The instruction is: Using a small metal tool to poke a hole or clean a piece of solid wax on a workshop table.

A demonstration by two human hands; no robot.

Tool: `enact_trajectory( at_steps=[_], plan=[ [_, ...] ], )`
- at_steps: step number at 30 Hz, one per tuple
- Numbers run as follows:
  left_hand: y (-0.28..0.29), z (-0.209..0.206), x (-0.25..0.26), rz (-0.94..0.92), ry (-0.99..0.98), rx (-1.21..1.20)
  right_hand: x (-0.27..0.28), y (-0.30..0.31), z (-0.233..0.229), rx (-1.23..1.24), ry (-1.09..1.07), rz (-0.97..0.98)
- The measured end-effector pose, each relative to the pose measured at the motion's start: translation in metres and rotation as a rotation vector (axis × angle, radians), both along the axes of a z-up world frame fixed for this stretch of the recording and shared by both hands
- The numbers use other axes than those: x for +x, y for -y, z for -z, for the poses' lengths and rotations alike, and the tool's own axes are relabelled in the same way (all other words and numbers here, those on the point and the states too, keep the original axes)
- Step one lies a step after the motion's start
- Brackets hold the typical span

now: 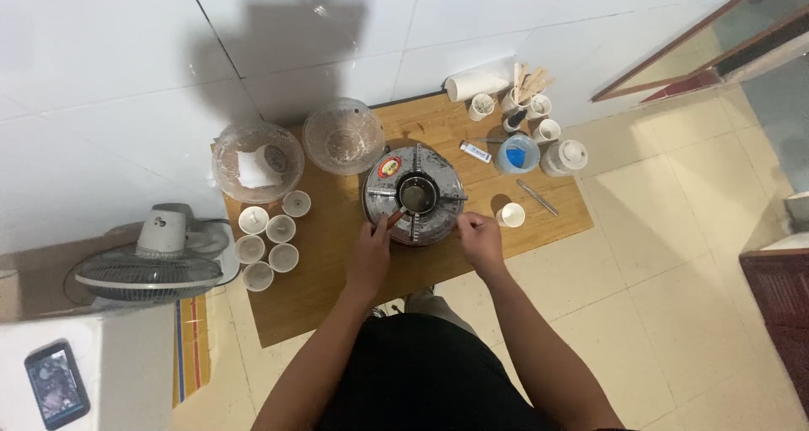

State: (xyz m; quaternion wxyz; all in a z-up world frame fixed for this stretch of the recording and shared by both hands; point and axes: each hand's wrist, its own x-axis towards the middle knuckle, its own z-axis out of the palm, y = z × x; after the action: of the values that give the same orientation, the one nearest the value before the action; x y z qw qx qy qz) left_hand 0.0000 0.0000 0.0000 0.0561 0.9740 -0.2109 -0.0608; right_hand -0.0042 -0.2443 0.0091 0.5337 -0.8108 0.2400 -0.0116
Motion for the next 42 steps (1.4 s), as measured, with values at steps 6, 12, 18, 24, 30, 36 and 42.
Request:
enact_trajectory(
  at_steps=[6, 12, 18, 24, 30, 36, 42],
  plan=[
    [-0.002, 0.008, 0.008, 0.187, 0.082, 0.313, 0.002, -0.032, -0.031, -0.009, 0.135, -0.01],
    [0.0, 0.025, 0.007, 0.18, 0.036, 0.276, 0.005, -0.054, -0.068, 0.121, 0.021, 0.014],
    [0.002, 0.021, 0.006, 0.166, 0.036, 0.292, 0.0, -0.044, -0.062, 0.157, -0.085, 0.052],
    [0.001, 0.019, 0.004, 0.135, 0.016, 0.207, 0.009, -0.04, -0.089, 0.008, -0.072, 0.045],
    [0.001, 0.018, 0.004, 0.088, 0.004, 0.126, 0.02, -0.034, -0.039, -0.271, 0.103, -0.045],
    [0.001, 0.015, 0.003, 0.039, -0.008, 0.043, 0.023, -0.038, -0.047, -0.21, 0.049, -0.048],
    [-0.004, -0.001, 0.004, 0.119, 0.046, 0.17, 0.008, -0.047, -0.067, -0.107, -0.075, -0.137]
  ],
)
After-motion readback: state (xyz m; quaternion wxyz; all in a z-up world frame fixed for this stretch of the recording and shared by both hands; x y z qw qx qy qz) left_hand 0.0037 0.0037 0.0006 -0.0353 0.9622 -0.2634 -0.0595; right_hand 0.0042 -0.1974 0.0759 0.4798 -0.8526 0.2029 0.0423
